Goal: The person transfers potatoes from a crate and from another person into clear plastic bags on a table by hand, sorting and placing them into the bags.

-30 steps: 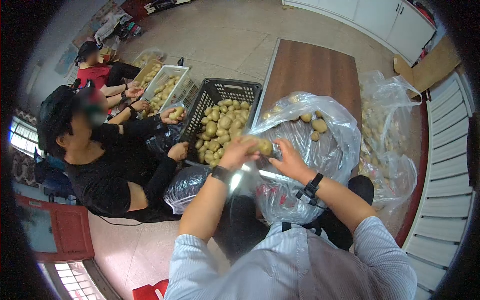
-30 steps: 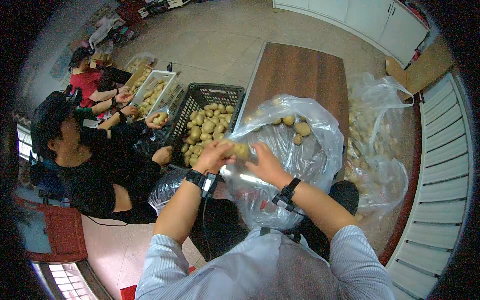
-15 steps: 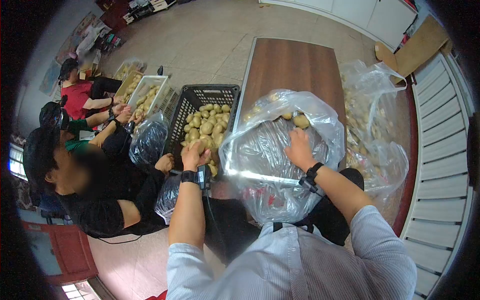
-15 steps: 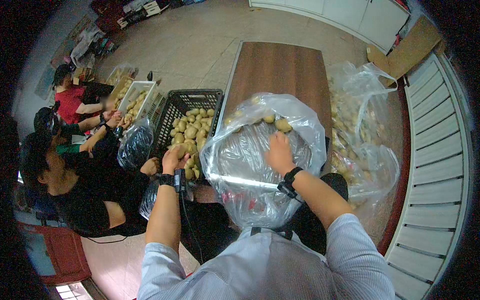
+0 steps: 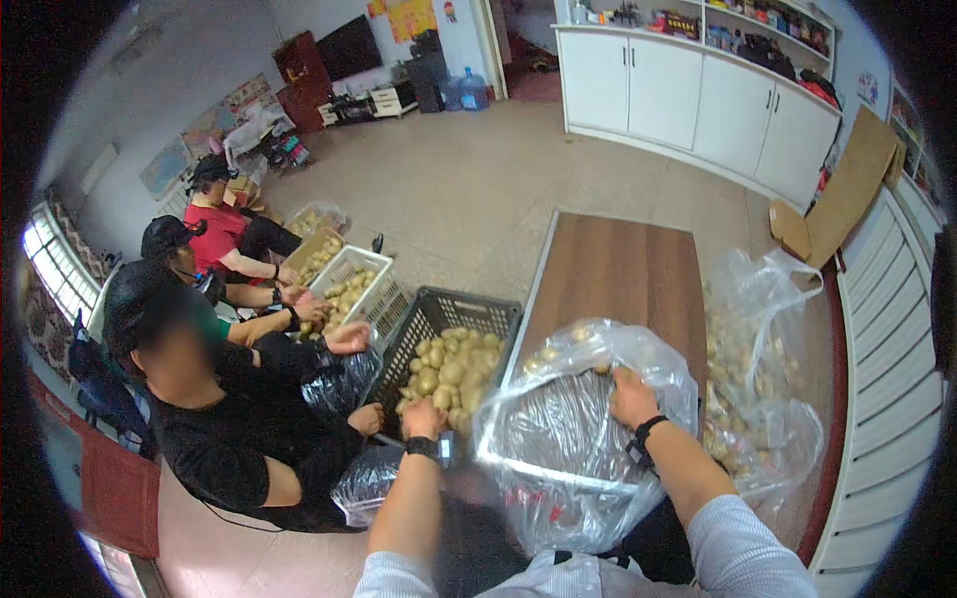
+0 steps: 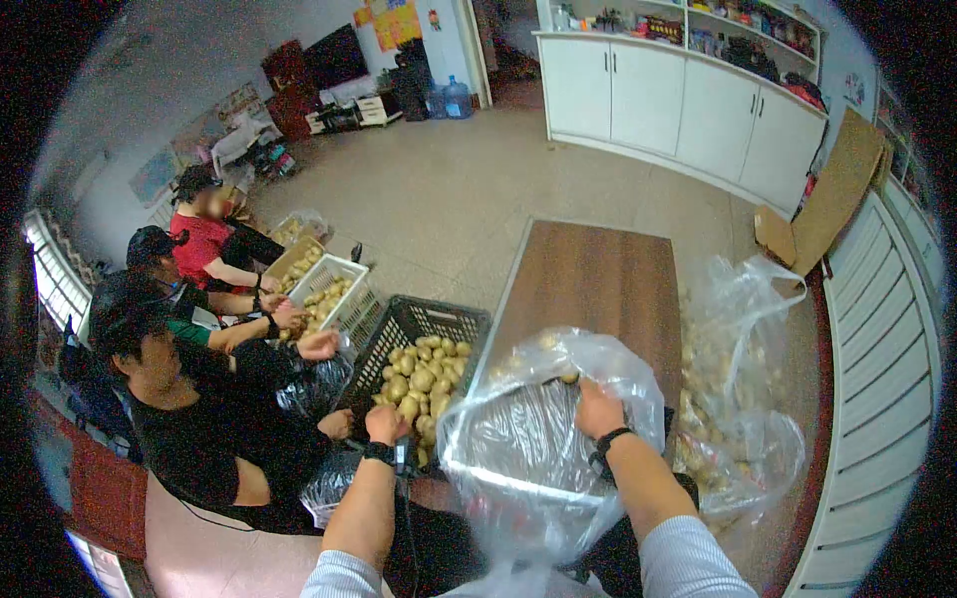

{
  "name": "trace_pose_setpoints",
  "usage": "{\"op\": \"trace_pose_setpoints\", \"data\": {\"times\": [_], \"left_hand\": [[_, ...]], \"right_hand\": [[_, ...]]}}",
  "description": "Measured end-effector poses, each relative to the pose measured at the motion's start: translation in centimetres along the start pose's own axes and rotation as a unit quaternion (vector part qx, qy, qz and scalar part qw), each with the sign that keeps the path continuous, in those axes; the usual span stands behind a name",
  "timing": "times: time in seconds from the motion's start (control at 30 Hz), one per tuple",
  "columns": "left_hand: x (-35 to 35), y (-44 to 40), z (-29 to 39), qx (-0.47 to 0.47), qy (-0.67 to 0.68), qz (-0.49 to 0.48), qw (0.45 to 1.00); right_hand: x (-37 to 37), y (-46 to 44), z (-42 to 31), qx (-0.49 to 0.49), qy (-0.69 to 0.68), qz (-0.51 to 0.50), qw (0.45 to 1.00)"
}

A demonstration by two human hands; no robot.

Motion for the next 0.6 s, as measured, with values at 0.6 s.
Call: {"op": "trace_pose_setpoints", "data": {"times": [0.6], "left_hand": [[-6.1,11.6,10.1,0.057,0.128,-0.135,0.981]], "right_hand": [[-1.1,7.0,-4.2,0.082,0.066,-0.020,0.994]]}}
Point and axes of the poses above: each hand's wrist, its own y-axis away from the middle knuckle, its own x-axis out of the back of the hand, z = x × y, the point moved 4 cm from there along -y, towards the middle knuckle, and after that the axes turned 5 degrees about z, right-handed, at the moved point
